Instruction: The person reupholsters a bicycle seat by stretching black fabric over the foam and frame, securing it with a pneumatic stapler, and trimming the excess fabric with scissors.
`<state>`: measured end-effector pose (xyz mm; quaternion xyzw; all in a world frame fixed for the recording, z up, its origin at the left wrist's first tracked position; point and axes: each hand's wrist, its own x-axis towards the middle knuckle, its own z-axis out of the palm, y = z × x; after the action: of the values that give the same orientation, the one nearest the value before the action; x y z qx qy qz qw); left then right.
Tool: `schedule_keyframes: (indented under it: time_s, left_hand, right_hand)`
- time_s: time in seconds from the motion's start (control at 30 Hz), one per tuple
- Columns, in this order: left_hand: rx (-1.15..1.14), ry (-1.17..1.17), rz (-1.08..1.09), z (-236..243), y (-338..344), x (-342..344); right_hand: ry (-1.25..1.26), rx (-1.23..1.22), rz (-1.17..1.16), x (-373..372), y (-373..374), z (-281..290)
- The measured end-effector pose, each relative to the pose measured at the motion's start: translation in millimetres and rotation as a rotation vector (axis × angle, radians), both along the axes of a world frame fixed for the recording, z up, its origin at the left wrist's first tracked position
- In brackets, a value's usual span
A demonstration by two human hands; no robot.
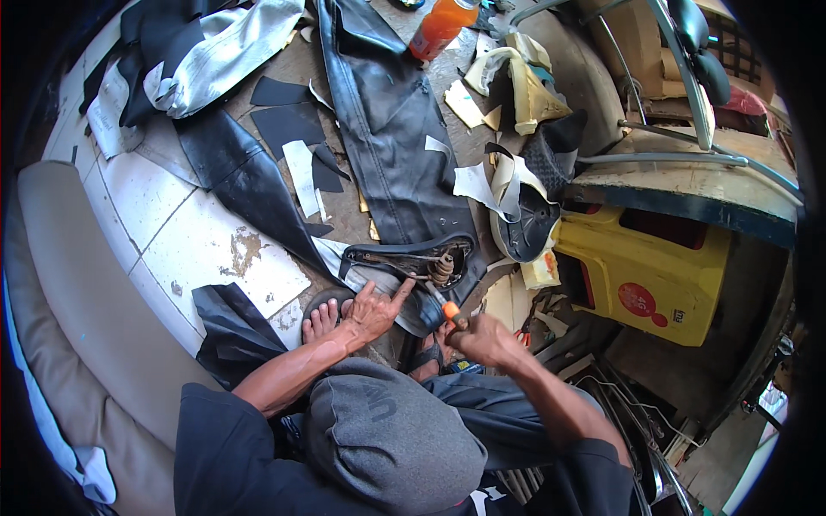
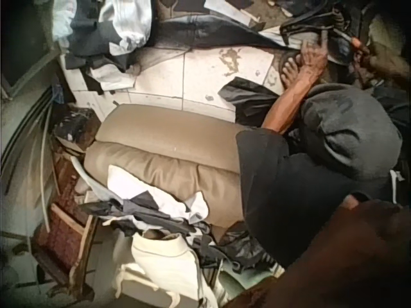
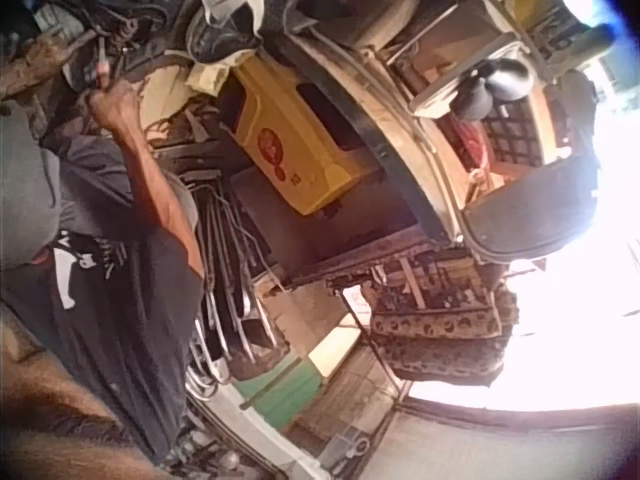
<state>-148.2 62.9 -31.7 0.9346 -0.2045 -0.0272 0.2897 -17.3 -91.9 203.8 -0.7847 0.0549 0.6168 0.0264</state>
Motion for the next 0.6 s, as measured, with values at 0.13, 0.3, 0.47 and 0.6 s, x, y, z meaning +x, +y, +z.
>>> schedule_keyframes:
  time_s: [0.13,0.3,0.47,0.6]
  left_hand:
    - [-0.010,0.051,0.074,7.2,-5.4,-1.1]
    - [-0.073,0.094,0.105,8.3,-9.0,-2.9]
    - [-0.108,0.153,0.117,15.9,-4.2,0.7]
    - [-0.103,0.141,0.122,16.4,-3.5,-0.4]
  right_hand:
    - [0.080,0.072,-0.696,-60.3,-15.9,-35.6]
    - [-0.014,0.182,-1.154,-105.2,-18.5,-88.6]
    - [0.139,0.215,-1.357,-91.8,6.6,-83.6]
    - [0.076,0.190,-1.422,-87.1,14.5,-84.8]
